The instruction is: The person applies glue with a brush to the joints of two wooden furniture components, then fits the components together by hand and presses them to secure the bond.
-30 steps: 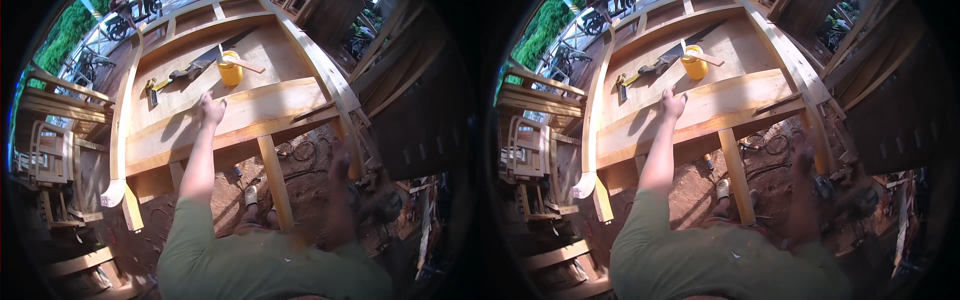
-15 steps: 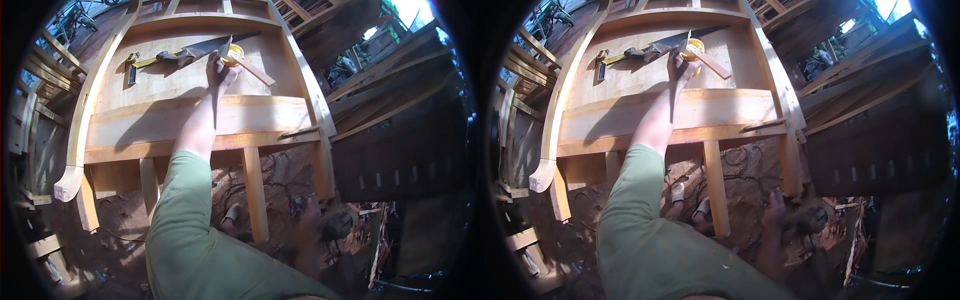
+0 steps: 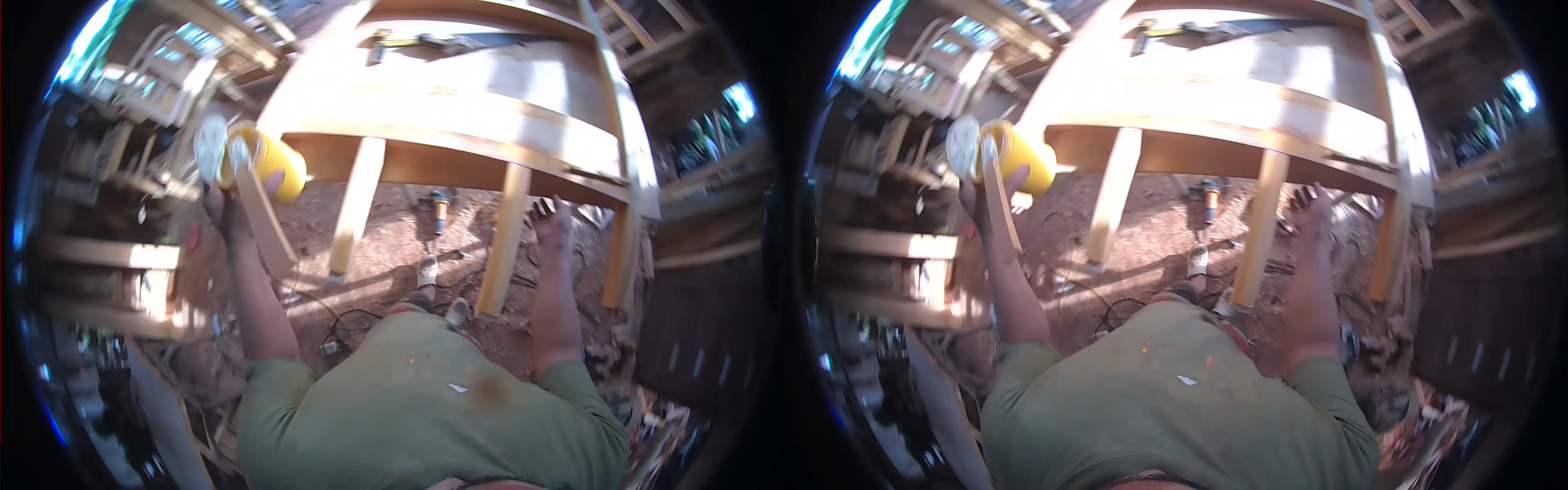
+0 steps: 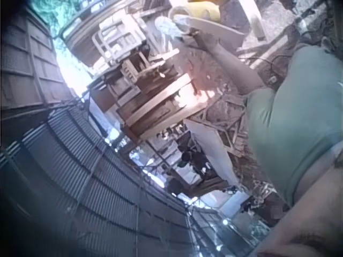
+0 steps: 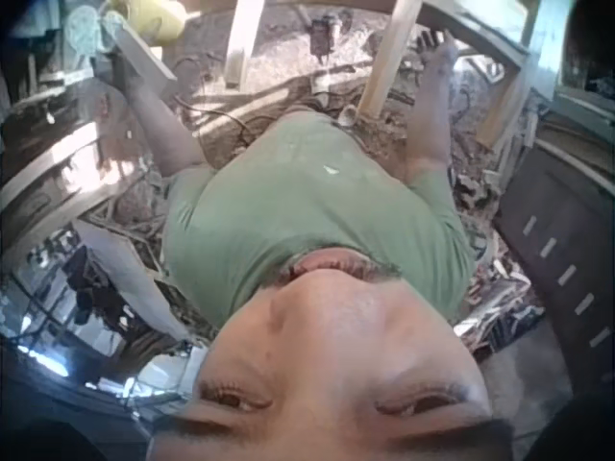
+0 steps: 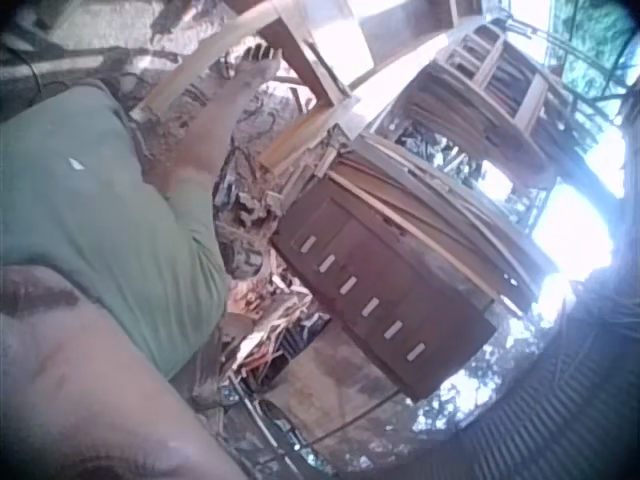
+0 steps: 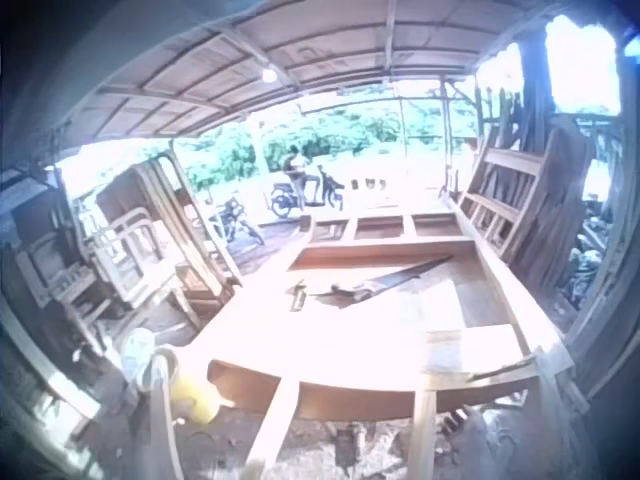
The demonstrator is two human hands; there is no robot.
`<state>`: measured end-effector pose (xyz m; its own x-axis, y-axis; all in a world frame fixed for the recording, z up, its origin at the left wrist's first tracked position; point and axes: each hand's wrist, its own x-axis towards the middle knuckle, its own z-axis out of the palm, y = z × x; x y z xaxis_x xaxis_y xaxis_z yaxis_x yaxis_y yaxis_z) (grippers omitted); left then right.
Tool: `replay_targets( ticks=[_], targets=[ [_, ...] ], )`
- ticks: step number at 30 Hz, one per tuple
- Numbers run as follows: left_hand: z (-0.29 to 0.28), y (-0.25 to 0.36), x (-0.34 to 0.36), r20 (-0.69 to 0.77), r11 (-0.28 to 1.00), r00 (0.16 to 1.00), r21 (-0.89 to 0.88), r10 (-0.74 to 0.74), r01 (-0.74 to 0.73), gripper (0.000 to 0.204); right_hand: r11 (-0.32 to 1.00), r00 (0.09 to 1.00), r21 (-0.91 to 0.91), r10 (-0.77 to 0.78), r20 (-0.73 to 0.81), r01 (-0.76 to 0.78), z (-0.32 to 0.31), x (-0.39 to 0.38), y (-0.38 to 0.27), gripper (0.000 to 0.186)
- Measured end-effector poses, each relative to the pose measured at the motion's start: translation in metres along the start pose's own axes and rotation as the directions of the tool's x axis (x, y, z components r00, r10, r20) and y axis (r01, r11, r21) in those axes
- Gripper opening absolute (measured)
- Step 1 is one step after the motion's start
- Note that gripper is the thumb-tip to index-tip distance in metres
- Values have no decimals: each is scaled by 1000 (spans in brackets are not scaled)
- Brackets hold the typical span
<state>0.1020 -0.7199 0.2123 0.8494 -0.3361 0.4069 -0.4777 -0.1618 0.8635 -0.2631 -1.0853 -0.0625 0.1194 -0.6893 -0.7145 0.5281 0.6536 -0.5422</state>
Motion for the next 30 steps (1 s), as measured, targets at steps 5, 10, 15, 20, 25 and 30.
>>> replay_targets(
  ticks=[5, 10, 15, 20, 25, 30],
  targets=[
    [-161, -30, -135, -328, 966, 940, 199, -94, 166, 76, 999, 982, -26, 27, 184, -22, -4, 53, -13, 29],
    [-232, -44, -256, -515, 988, 854, 84, -69, 131, 69, 946, 966, -231, -190, 174, 227, -11, -72, -19, 29],
    [-230, -70, -278, -527, 971, 848, 226, 52, 80, 74, 764, 752, -209, -475, 457, 610, 19, -148, -15, 13],
    [-225, -106, -261, -511, 993, 858, 120, 50, 13, 69, 558, 263, -340, 216, 940, 757, 111, -283, 133, 22],
    [-243, -142, -208, -526, 984, 841, 173, 125, -39, 63, 327, 140, -792, 880, 454, 515, 174, -420, 292, 55],
    [-294, -228, -170, -389, 793, 862, 609, 325, -23, 65, 172, 23, -907, 980, 196, 384, 214, -467, 396, 59]
  ],
)
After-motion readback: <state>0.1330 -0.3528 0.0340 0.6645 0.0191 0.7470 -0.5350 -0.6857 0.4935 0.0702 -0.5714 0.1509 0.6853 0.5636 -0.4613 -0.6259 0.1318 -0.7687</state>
